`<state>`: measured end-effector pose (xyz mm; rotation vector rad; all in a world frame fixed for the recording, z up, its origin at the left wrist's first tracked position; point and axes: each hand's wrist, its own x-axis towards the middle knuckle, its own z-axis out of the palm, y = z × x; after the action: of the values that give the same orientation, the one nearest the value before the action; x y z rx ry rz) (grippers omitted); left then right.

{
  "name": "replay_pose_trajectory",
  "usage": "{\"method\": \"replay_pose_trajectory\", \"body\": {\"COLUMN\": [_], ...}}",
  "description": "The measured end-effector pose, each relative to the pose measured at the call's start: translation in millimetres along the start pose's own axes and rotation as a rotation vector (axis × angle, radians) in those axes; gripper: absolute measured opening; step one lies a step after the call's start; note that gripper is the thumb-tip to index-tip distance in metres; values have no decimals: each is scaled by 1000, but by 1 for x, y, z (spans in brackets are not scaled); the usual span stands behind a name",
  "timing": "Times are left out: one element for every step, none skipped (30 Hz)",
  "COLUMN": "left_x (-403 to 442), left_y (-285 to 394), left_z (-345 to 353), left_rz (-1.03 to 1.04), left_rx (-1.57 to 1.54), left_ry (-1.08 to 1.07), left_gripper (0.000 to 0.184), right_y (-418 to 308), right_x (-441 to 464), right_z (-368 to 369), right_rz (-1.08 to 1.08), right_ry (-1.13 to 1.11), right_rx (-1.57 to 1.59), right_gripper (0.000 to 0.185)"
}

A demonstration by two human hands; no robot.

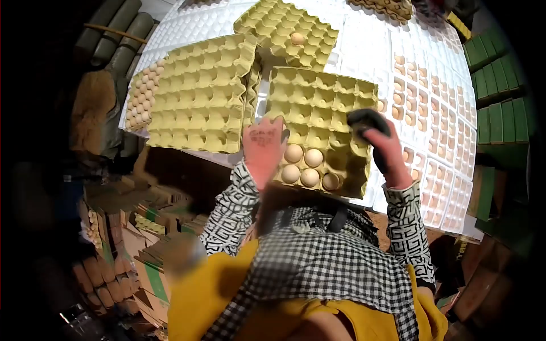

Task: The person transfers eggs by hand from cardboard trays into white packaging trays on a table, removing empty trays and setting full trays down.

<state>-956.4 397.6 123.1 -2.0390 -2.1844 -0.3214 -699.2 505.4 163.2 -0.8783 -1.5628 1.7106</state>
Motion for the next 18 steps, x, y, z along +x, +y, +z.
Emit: {"method": "replay_pose_trajectory", "body": {"left_x": [5, 6, 5, 6, 6, 7, 7, 3, -1, -3, -1, 2, 12, 9, 1, -3, 3, 6], "left_y": [-1, -1, -1, 0, -3, -5, -2, -5, -8, -5, -11, -17, -2, 1, -3, -4, 5, 13], "left_z": [-13, -20, -26, -34, -46, -57, -52, -43, -34, -37, -45, -56, -78, -62, -47, -39, -44, -41], "left_rz": [-59, -141, -221, -301, -568, -793, -759, -582, -444, -461, -532, -602, -538, -87, -3, 91, 75, 94], "left_rx": [-133, -419, -702, -985, -1491, -2143, -2103, -1863, -1610, -1604, -1809, -2010, -1352, -970, -590, -217, -167, -110], "left_ry": [-95, -59, -18, 20, -82, -154, -81, -39, 30, 10, -168, -353, -484, -251, -330, -384, -540, -516], "left_gripper": [42, 42, 41, 41, 35, 33, 33, 33, 34, 22, 27, 32, 40, 46, 48, 50, 51, 50], "right_y": [-9, -20, -16, 17, 26, 30, 25, 20, 15, 14, 10, 5, -5, -14, -27, -8, -10, -4], "right_x": [-4, -7, -6, -8, -4, 1, 1, -3, -8, -13, -19, -27, -28, -31, -29, -27, -35, -51], "right_z": [17, 42, 59, 70, 80, 85, 80, 71, 55, 36, 17, 2, -3, -8, -12, -11, 2, 20], "right_rz": [68, 134, 166, 68, 117, 163, 104, 197, 283, 360, 297, 322, 308, 294, 291, 71, -65, -163], "right_ry": [-37, -74, -292, -383, -384, -385, -390, -340, -286, -228, -227, -209, -210, -201, -306, -387, -414, -366], "right_rx": [-343, -686, -1116, -1448, -1388, -1327, -1368, -1061, -753, -445, -45, 286, 312, 345, 138, -123, -675, -1030], "right_gripper": [36, 38, 41, 48, 46, 45, 44, 41, 38, 35, 48, 48, 50, 51, 54, 57, 61, 40]}}
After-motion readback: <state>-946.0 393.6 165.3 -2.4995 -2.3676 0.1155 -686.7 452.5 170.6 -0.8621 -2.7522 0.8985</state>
